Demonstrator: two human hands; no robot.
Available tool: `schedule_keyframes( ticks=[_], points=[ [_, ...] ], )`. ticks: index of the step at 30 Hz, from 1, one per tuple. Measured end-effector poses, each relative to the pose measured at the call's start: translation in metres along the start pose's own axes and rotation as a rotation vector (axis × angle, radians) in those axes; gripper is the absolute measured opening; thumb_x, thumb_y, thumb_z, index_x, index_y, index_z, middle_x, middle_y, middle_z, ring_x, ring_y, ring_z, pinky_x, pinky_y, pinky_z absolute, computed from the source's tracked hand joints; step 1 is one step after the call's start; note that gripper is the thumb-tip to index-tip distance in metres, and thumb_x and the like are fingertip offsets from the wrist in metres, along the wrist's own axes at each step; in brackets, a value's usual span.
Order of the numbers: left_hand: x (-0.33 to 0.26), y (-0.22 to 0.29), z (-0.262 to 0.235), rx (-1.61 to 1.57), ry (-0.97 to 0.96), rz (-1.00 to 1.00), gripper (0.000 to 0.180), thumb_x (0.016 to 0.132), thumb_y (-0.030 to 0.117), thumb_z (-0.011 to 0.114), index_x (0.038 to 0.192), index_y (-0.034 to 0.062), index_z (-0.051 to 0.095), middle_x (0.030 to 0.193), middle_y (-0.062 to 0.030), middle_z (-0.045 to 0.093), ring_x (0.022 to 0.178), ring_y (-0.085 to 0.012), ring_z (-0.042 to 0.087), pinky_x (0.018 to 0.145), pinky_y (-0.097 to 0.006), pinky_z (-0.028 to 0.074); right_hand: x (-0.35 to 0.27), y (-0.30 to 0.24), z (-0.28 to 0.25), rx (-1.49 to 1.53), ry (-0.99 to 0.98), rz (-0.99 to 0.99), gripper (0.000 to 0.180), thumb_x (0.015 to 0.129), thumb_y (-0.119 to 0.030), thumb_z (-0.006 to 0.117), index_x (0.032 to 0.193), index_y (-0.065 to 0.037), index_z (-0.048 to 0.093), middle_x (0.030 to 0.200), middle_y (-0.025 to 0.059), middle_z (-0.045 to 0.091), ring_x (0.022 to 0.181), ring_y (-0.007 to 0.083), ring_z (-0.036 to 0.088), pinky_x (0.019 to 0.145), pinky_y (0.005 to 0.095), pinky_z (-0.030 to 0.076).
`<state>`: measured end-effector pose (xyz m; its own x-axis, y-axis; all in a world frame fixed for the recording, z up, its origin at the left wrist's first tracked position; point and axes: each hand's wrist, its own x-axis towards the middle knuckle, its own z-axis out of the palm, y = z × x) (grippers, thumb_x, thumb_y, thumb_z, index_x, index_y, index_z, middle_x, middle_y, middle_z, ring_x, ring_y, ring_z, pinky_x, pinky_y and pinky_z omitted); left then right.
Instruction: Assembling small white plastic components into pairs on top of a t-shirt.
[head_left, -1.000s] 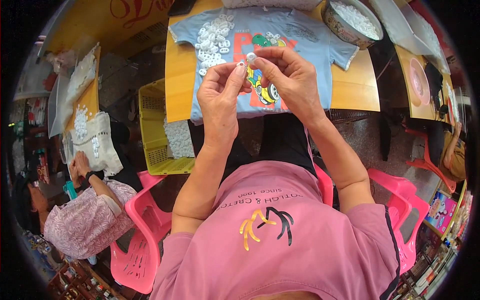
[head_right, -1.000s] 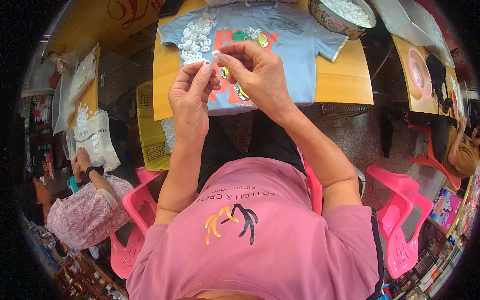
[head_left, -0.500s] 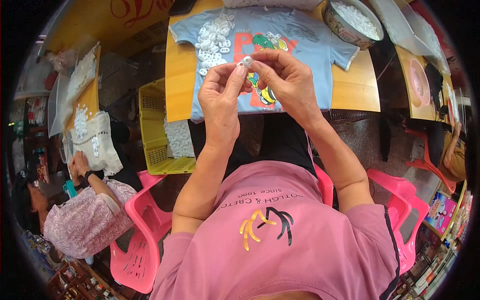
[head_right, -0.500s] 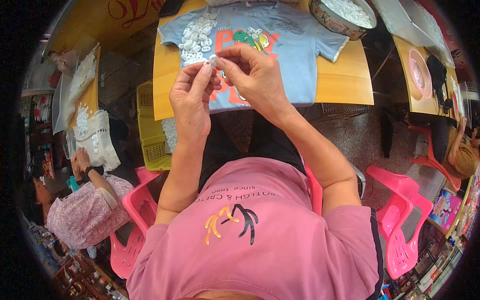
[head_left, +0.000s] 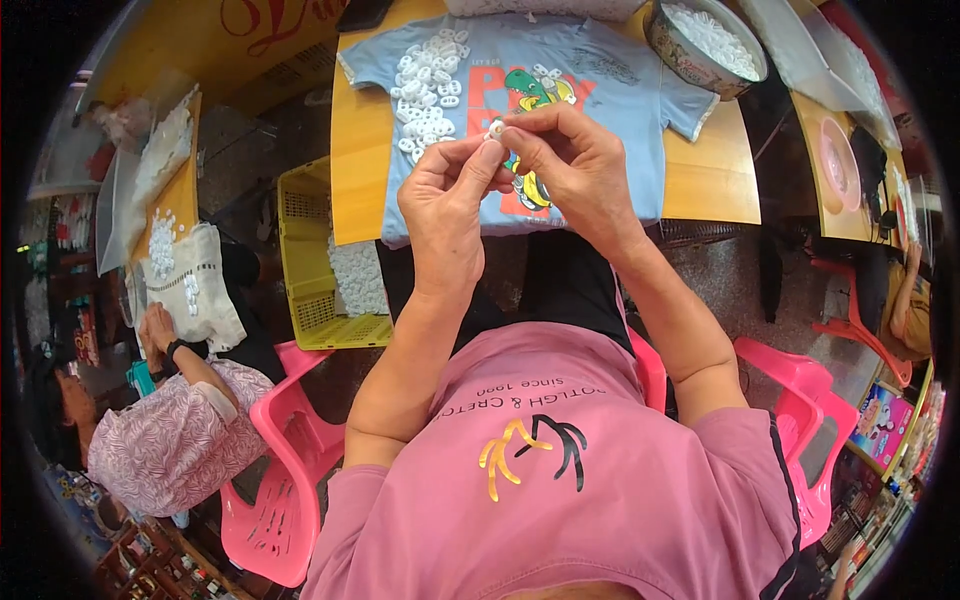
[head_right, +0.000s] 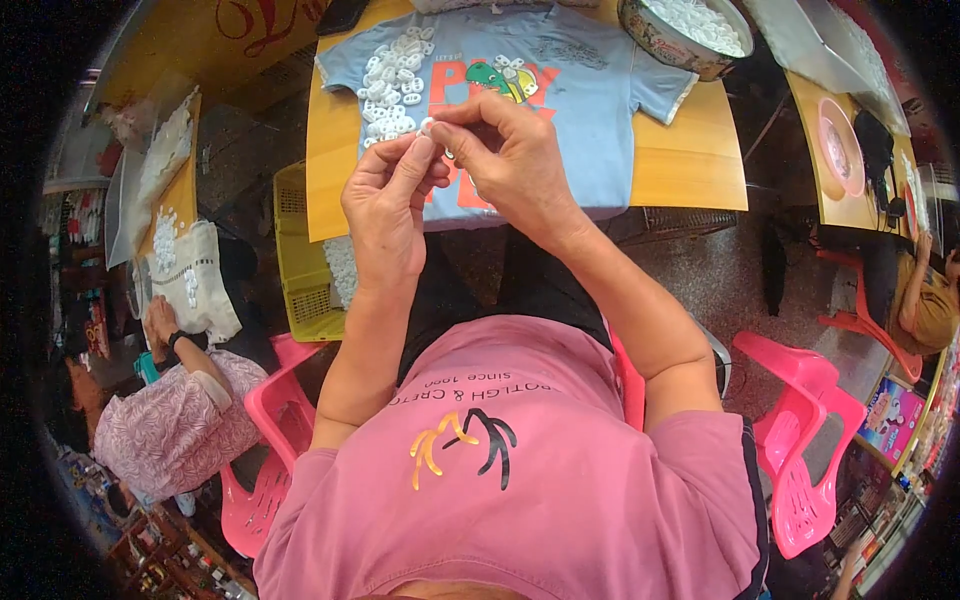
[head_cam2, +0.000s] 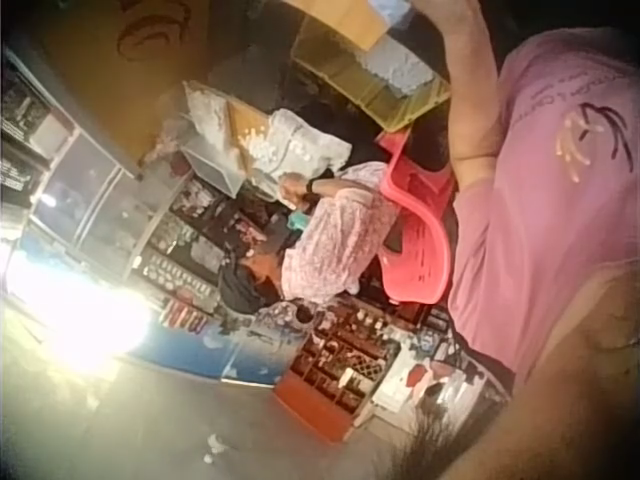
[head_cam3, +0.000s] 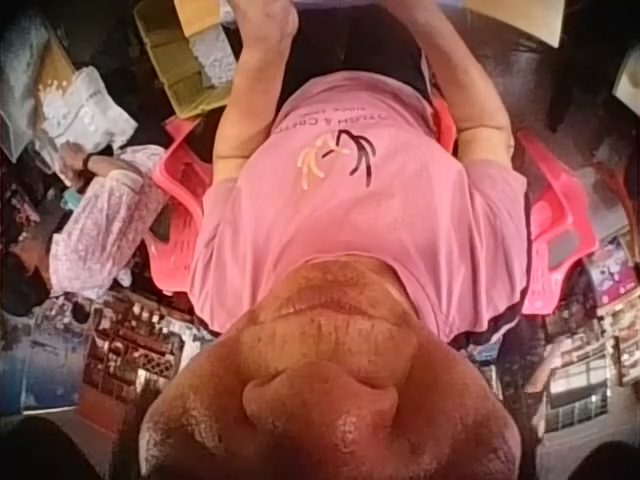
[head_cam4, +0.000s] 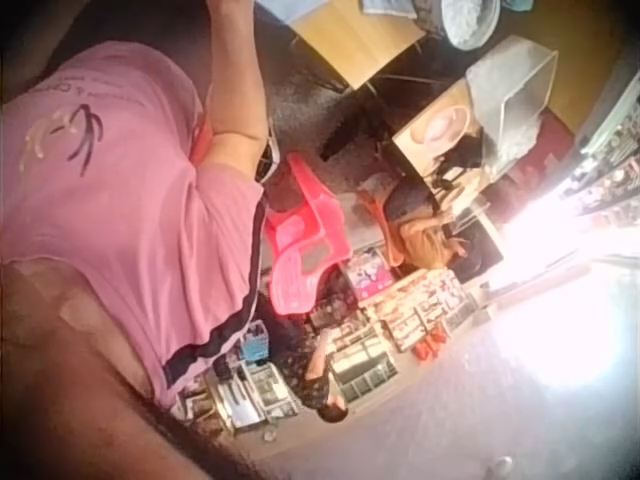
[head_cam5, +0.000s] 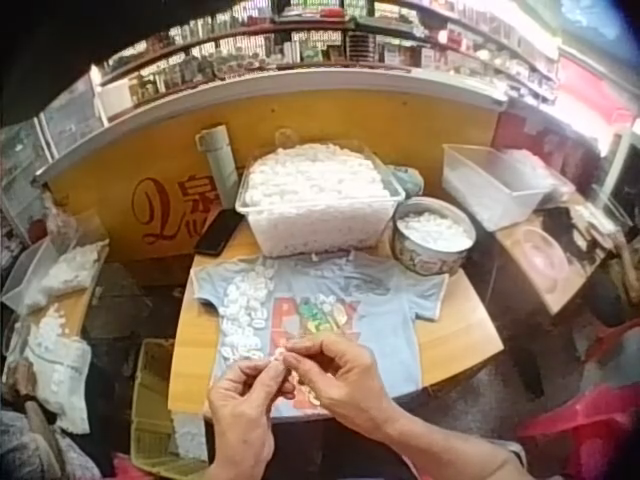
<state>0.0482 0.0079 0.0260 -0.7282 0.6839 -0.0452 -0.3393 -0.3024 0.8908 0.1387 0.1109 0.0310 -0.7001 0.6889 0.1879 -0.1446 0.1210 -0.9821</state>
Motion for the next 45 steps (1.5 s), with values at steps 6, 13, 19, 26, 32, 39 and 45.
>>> schedule_keyframes(
  ticks=[6, 13, 19, 26, 32, 39, 45],
  points=[
    [0.004, -0.007, -0.004, 0.028, -0.035, -0.003, 0.014, 0.089, 0.008, 0.068, 0.100, -0.0010, 0.065, 0.088, -0.0052, 0.066, 0.076, -0.0088, 0.061, 0.068, -0.023, 0.050, 0.003, 0.007, -0.002, 0.036, 0.024, -0.006, 0.017, 0.090, -0.010, 0.066, 0.102, 0.002, 0.065, 0.090, 0.0066, 0.068, 0.076, 0.0090, 0.062, 0.067, 0.0226, 0.050],
    [0.000, -0.012, -0.012, 0.182, -0.235, 0.137, 0.030, 0.100, 0.025, 0.053, 0.115, 0.0003, 0.060, 0.117, -0.0089, 0.058, 0.112, -0.0144, 0.051, 0.098, -0.031, 0.039, -0.002, 0.001, -0.012, 0.562, -0.164, 0.248, 0.048, 0.091, -0.011, 0.065, 0.134, -0.003, 0.044, 0.099, 0.0080, 0.065, 0.076, 0.0130, 0.063, 0.066, 0.0252, 0.051],
    [-0.008, -0.011, -0.019, 0.179, -0.366, 0.241, 0.052, 0.102, 0.045, 0.039, 0.118, -0.0006, 0.058, 0.122, -0.0129, 0.053, 0.119, -0.0221, 0.048, 0.102, -0.035, 0.036, -0.016, 0.003, 0.014, 0.862, -0.234, 0.357, 0.070, 0.090, -0.006, 0.066, 0.147, -0.010, 0.026, 0.102, 0.0061, 0.063, 0.089, 0.0147, 0.063, 0.073, 0.0302, 0.055],
    [-0.009, -0.010, -0.024, -0.073, -0.373, 0.192, 0.044, 0.097, 0.039, 0.054, 0.111, -0.0029, 0.062, 0.117, -0.0130, 0.057, 0.120, -0.0247, 0.051, 0.101, -0.036, 0.040, -0.020, -0.005, 0.023, 0.860, -0.230, 0.333, 0.075, 0.089, -0.003, 0.066, 0.149, -0.010, 0.021, 0.103, 0.0064, 0.062, 0.092, 0.0134, 0.062, 0.076, 0.0294, 0.054],
    [-0.009, -0.011, -0.028, -0.099, -0.362, 0.145, 0.040, 0.097, 0.035, 0.055, 0.108, -0.0034, 0.063, 0.115, -0.0139, 0.058, 0.117, -0.0233, 0.053, 0.099, -0.035, 0.043, -0.022, -0.002, 0.029, 0.843, -0.197, 0.342, 0.074, 0.089, -0.005, 0.067, 0.149, -0.010, 0.024, 0.107, 0.0056, 0.060, 0.095, 0.0122, 0.061, 0.081, 0.0290, 0.053],
    [-0.009, -0.001, -0.043, -0.034, -0.329, 0.130, 0.036, 0.098, 0.026, 0.054, 0.117, -0.0043, 0.060, 0.122, -0.0163, 0.057, 0.115, -0.0235, 0.054, 0.099, -0.036, 0.043, -0.018, -0.001, 0.019, 0.744, -0.240, 0.437, 0.069, 0.091, -0.011, 0.066, 0.148, -0.010, 0.027, 0.105, 0.0042, 0.061, 0.093, 0.0107, 0.060, 0.080, 0.0282, 0.052],
    [-0.012, 0.055, -0.119, 0.222, -0.068, 0.302, 0.034, 0.098, 0.014, 0.053, 0.127, -0.0041, 0.054, 0.099, -0.0082, 0.060, 0.093, -0.0166, 0.057, 0.089, -0.034, 0.046, 0.023, 0.030, -0.065, -0.420, 0.040, -0.063, 0.018, 0.089, -0.013, 0.066, 0.103, -0.001, 0.070, 0.091, 0.0049, 0.068, 0.078, 0.0096, 0.061, 0.068, 0.0246, 0.049]
  ],
)
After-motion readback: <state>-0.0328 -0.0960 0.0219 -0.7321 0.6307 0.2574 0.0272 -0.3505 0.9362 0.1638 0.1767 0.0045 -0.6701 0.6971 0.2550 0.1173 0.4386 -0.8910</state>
